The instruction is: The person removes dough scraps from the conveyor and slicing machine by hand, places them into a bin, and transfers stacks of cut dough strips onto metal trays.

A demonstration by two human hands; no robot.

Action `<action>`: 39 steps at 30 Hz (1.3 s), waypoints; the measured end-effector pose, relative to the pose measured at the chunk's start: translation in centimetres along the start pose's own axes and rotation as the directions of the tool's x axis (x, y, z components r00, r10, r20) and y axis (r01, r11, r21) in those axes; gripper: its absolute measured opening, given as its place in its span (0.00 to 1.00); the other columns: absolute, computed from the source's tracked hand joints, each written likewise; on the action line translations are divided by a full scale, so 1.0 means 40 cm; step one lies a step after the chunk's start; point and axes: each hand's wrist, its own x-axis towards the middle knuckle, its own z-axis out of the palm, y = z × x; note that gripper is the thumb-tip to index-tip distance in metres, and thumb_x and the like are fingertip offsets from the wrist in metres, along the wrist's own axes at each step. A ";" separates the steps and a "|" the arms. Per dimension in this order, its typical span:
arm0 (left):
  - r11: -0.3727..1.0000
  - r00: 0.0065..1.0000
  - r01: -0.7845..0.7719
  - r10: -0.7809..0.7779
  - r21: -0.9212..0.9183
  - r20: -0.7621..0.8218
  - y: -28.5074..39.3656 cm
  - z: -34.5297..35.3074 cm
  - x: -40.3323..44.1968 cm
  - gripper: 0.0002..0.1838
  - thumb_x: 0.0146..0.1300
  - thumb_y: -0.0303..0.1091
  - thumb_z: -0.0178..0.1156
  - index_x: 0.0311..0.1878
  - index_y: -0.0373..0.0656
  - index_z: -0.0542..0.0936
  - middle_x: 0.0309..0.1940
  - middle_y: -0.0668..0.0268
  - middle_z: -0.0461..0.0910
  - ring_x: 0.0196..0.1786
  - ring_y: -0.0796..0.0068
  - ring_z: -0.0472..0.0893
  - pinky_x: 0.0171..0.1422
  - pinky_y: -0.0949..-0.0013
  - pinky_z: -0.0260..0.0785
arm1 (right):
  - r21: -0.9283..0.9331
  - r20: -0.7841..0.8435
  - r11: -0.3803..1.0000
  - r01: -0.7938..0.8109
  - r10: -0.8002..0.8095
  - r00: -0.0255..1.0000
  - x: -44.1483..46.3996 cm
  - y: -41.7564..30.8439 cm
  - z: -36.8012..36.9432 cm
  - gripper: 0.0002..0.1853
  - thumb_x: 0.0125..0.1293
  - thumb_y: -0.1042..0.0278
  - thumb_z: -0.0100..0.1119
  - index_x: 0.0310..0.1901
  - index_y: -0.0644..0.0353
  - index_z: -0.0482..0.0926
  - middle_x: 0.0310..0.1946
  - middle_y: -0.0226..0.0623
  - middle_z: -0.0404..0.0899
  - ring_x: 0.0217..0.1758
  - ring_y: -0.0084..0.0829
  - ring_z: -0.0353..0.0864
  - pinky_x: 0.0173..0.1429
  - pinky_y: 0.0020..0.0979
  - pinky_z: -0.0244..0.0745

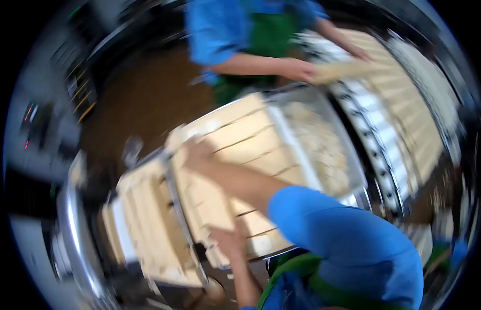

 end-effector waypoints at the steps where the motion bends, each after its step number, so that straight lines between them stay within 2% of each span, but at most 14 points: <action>1: 0.996 0.999 -0.030 0.028 -0.079 -0.031 0.010 -0.013 -0.004 0.57 0.57 0.64 0.57 0.67 0.20 0.46 0.63 0.32 0.55 0.65 0.36 0.59 0.69 0.52 0.54 | 0.101 -0.049 0.994 -0.048 0.053 0.997 -0.024 0.008 0.006 0.45 0.52 0.44 0.66 0.68 0.55 0.57 0.67 0.46 0.59 0.63 0.47 0.67 0.61 0.47 0.68; 3: 0.974 0.968 -0.172 0.139 -0.146 -0.207 -0.009 0.013 0.000 0.54 0.56 0.60 0.60 0.66 0.21 0.50 0.59 0.33 0.58 0.59 0.36 0.64 0.64 0.49 0.59 | -0.195 -0.264 0.979 -0.059 0.005 0.964 0.067 0.027 0.069 0.36 0.52 0.61 0.63 0.62 0.58 0.59 0.59 0.50 0.58 0.59 0.52 0.67 0.60 0.49 0.67; 4: 0.994 0.986 -0.065 0.050 -0.085 -0.158 0.083 -0.059 -0.037 0.51 0.55 0.57 0.63 0.65 0.22 0.53 0.54 0.35 0.60 0.54 0.37 0.67 0.57 0.46 0.65 | 0.134 -0.280 0.991 0.011 0.027 0.960 -0.020 0.091 -0.019 0.36 0.52 0.62 0.62 0.62 0.59 0.58 0.57 0.51 0.58 0.58 0.54 0.66 0.61 0.49 0.66; 5: 0.983 0.938 -0.176 0.152 -0.050 -0.311 0.079 -0.038 -0.039 0.46 0.55 0.49 0.65 0.65 0.26 0.54 0.50 0.39 0.61 0.51 0.38 0.68 0.50 0.44 0.68 | 0.440 -0.313 0.891 0.115 0.032 0.949 -0.144 0.143 -0.109 0.36 0.52 0.62 0.61 0.61 0.61 0.57 0.54 0.52 0.58 0.57 0.56 0.66 0.63 0.48 0.64; 7: 0.991 0.919 -0.123 0.098 -0.042 -0.383 0.156 -0.043 -0.052 0.41 0.49 0.28 0.67 0.65 0.34 0.57 0.55 0.44 0.58 0.53 0.40 0.68 0.49 0.45 0.71 | 0.550 -0.434 0.822 0.146 0.132 0.891 -0.240 0.264 -0.189 0.35 0.53 0.62 0.59 0.61 0.61 0.57 0.56 0.55 0.57 0.58 0.58 0.65 0.61 0.49 0.64; 9: 0.917 0.815 -0.389 0.299 -0.087 -0.497 0.186 0.000 -0.034 0.41 0.46 0.22 0.67 0.64 0.38 0.59 0.57 0.46 0.56 0.56 0.45 0.66 0.49 0.48 0.74 | 0.651 -0.586 0.723 0.231 0.284 0.759 -0.330 0.395 -0.245 0.35 0.53 0.61 0.58 0.61 0.62 0.56 0.58 0.57 0.56 0.58 0.59 0.63 0.60 0.50 0.64; 12: 0.712 0.658 -0.698 0.598 -0.075 -0.457 0.333 0.038 -0.096 0.40 0.45 0.21 0.65 0.64 0.40 0.60 0.58 0.49 0.55 0.58 0.50 0.66 0.49 0.52 0.75 | 0.701 -0.669 0.673 0.237 0.505 0.545 -0.497 0.659 -0.342 0.35 0.58 0.59 0.58 0.61 0.64 0.54 0.56 0.58 0.57 0.58 0.58 0.66 0.63 0.49 0.64; 14: 0.626 0.637 -0.762 0.679 -0.166 -0.364 0.470 0.073 -0.173 0.40 0.44 0.20 0.63 0.64 0.41 0.61 0.58 0.48 0.54 0.58 0.48 0.66 0.52 0.52 0.73 | 0.728 -0.657 0.676 0.117 0.637 0.404 -0.575 0.834 -0.402 0.32 0.56 0.59 0.58 0.57 0.64 0.57 0.54 0.59 0.60 0.46 0.60 0.74 0.53 0.50 0.73; 16: 0.501 0.555 -0.829 0.791 -0.250 -0.256 0.605 0.116 -0.257 0.40 0.43 0.21 0.62 0.65 0.41 0.62 0.59 0.47 0.54 0.58 0.45 0.66 0.58 0.51 0.67 | 0.767 -0.603 0.641 0.015 0.713 0.357 -0.635 0.997 -0.462 0.32 0.56 0.58 0.58 0.57 0.65 0.57 0.52 0.58 0.61 0.48 0.58 0.75 0.52 0.50 0.74; 21: 0.476 0.493 -0.850 0.870 -0.225 -0.020 0.872 0.211 -0.368 0.43 0.43 0.30 0.69 0.66 0.44 0.63 0.59 0.46 0.58 0.57 0.45 0.68 0.58 0.56 0.67 | 0.811 -0.508 0.575 -0.108 0.784 0.357 -0.638 1.338 -0.551 0.35 0.57 0.46 0.52 0.60 0.63 0.61 0.55 0.54 0.63 0.51 0.60 0.74 0.54 0.50 0.72; 23: 0.469 0.475 -0.857 0.880 -0.213 0.026 0.966 0.249 -0.363 0.42 0.44 0.32 0.69 0.66 0.44 0.64 0.58 0.47 0.60 0.56 0.46 0.70 0.57 0.56 0.68 | 0.731 -0.332 0.551 -0.404 0.803 0.494 -0.616 1.469 -0.580 0.36 0.59 0.42 0.43 0.62 0.61 0.63 0.61 0.55 0.63 0.59 0.57 0.69 0.63 0.50 0.62; 27: 0.444 0.388 -0.869 0.886 -0.219 0.254 1.095 0.247 -0.303 0.40 0.45 0.35 0.69 0.65 0.43 0.65 0.55 0.48 0.63 0.55 0.48 0.72 0.57 0.57 0.68 | 0.471 -0.171 0.682 -0.559 0.692 0.701 -0.589 1.630 -0.627 0.35 0.62 0.43 0.34 0.64 0.61 0.64 0.66 0.55 0.60 0.68 0.53 0.59 0.70 0.49 0.47; 35: 0.412 0.353 -0.884 0.898 -0.223 0.263 1.174 0.305 -0.300 0.40 0.44 0.32 0.69 0.64 0.41 0.67 0.54 0.51 0.64 0.56 0.50 0.71 0.61 0.60 0.66 | 0.482 -0.455 0.658 -0.579 0.752 0.477 -0.516 1.716 -0.563 0.32 0.65 0.51 0.35 0.60 0.73 0.65 0.63 0.58 0.64 0.69 0.50 0.57 0.70 0.46 0.48; 39: 0.393 0.329 -0.892 0.904 -0.225 0.273 1.206 0.353 -0.330 0.40 0.44 0.33 0.69 0.64 0.40 0.67 0.55 0.51 0.63 0.57 0.51 0.71 0.61 0.61 0.66 | 0.497 -0.436 0.634 -0.592 0.773 0.461 -0.546 1.736 -0.600 0.28 0.63 0.55 0.39 0.56 0.70 0.72 0.62 0.53 0.65 0.69 0.47 0.55 0.70 0.44 0.44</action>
